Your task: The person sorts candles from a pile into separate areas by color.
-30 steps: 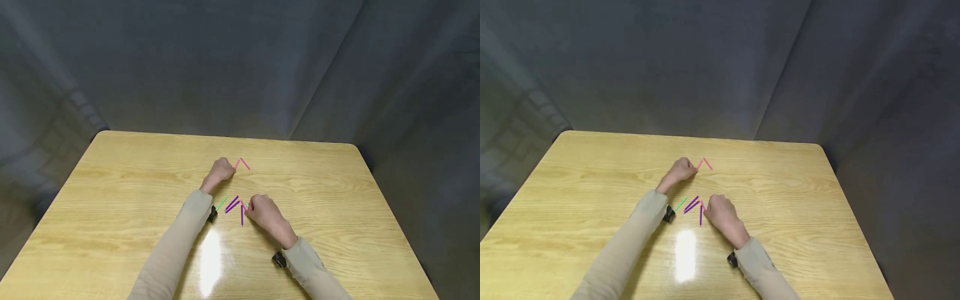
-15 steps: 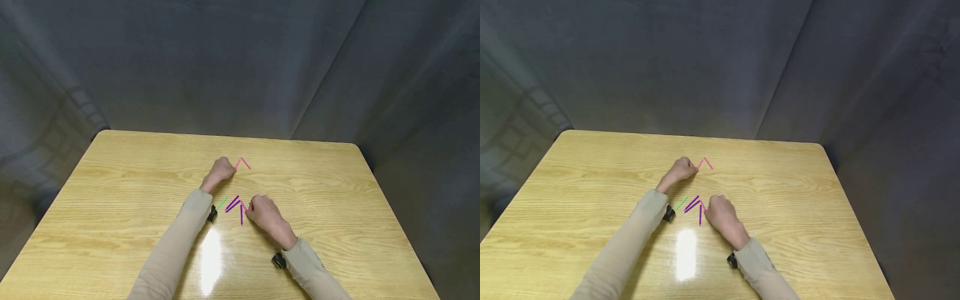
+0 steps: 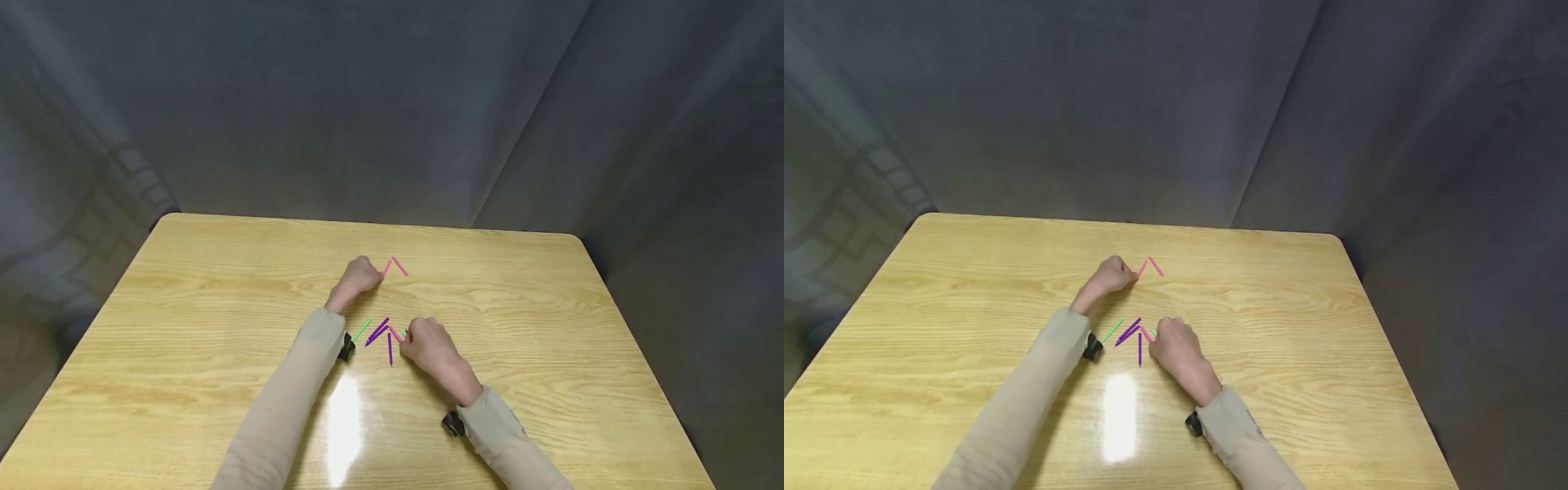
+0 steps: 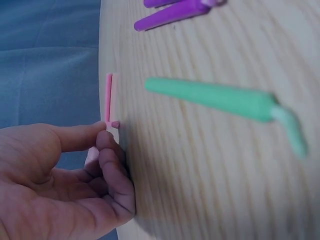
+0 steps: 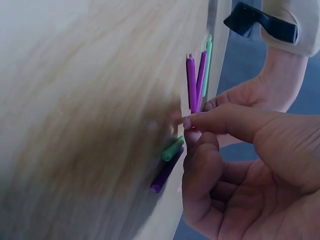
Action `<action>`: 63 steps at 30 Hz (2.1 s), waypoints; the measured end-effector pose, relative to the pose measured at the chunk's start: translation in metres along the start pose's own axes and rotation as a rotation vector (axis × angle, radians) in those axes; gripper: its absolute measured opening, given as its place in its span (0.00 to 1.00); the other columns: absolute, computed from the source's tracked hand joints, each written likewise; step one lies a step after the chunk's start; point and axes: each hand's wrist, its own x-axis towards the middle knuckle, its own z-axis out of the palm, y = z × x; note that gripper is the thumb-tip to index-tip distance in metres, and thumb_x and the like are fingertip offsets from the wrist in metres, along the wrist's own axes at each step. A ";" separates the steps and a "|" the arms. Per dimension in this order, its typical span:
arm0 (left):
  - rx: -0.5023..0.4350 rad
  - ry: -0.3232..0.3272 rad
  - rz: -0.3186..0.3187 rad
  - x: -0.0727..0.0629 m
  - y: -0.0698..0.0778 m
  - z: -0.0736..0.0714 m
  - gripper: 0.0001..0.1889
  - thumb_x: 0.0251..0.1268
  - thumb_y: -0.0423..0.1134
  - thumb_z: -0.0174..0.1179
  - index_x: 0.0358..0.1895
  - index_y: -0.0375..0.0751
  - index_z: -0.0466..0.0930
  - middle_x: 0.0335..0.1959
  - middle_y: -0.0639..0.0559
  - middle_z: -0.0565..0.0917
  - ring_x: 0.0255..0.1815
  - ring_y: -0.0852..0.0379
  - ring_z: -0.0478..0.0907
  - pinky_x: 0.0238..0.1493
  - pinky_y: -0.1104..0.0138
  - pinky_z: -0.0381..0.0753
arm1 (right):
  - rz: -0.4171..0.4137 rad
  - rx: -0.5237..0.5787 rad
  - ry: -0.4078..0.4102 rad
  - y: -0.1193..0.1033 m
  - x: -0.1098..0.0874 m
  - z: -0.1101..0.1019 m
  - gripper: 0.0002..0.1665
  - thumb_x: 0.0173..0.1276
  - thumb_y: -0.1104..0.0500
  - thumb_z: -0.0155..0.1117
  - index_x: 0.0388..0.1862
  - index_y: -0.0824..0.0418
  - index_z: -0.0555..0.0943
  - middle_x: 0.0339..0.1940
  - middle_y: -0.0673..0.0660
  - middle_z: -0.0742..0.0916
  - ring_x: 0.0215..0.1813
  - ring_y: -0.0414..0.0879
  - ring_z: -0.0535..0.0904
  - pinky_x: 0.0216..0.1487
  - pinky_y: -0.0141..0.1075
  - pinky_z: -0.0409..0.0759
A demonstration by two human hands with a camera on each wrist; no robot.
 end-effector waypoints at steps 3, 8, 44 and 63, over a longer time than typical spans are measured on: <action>0.009 0.008 -0.005 -0.001 0.000 -0.002 0.21 0.67 0.38 0.59 0.15 0.43 0.65 0.14 0.54 0.63 0.15 0.60 0.58 0.17 0.70 0.59 | -0.002 0.005 0.009 0.002 0.002 -0.002 0.16 0.50 0.69 0.63 0.10 0.56 0.71 0.09 0.47 0.70 0.14 0.39 0.63 0.16 0.31 0.62; -0.004 -0.013 0.000 -0.005 -0.002 -0.005 0.20 0.67 0.38 0.59 0.16 0.42 0.67 0.14 0.54 0.65 0.16 0.60 0.59 0.18 0.70 0.61 | -0.013 0.051 -0.001 0.005 0.007 -0.007 0.14 0.51 0.69 0.61 0.12 0.57 0.71 0.10 0.47 0.71 0.15 0.38 0.63 0.18 0.30 0.62; -0.054 -0.012 0.162 -0.057 -0.032 -0.007 0.11 0.60 0.30 0.63 0.20 0.32 0.78 0.17 0.52 0.77 0.15 0.63 0.63 0.21 0.72 0.67 | -0.043 0.270 -0.106 0.041 0.064 -0.031 0.05 0.65 0.66 0.58 0.29 0.65 0.77 0.22 0.57 0.82 0.20 0.46 0.76 0.22 0.32 0.73; -0.043 0.061 0.205 -0.081 -0.038 0.001 0.07 0.58 0.29 0.66 0.26 0.36 0.78 0.22 0.51 0.79 0.19 0.59 0.70 0.22 0.70 0.71 | 0.009 0.270 -0.038 0.051 0.112 -0.025 0.15 0.62 0.66 0.56 0.15 0.66 0.77 0.13 0.55 0.81 0.15 0.43 0.74 0.24 0.30 0.70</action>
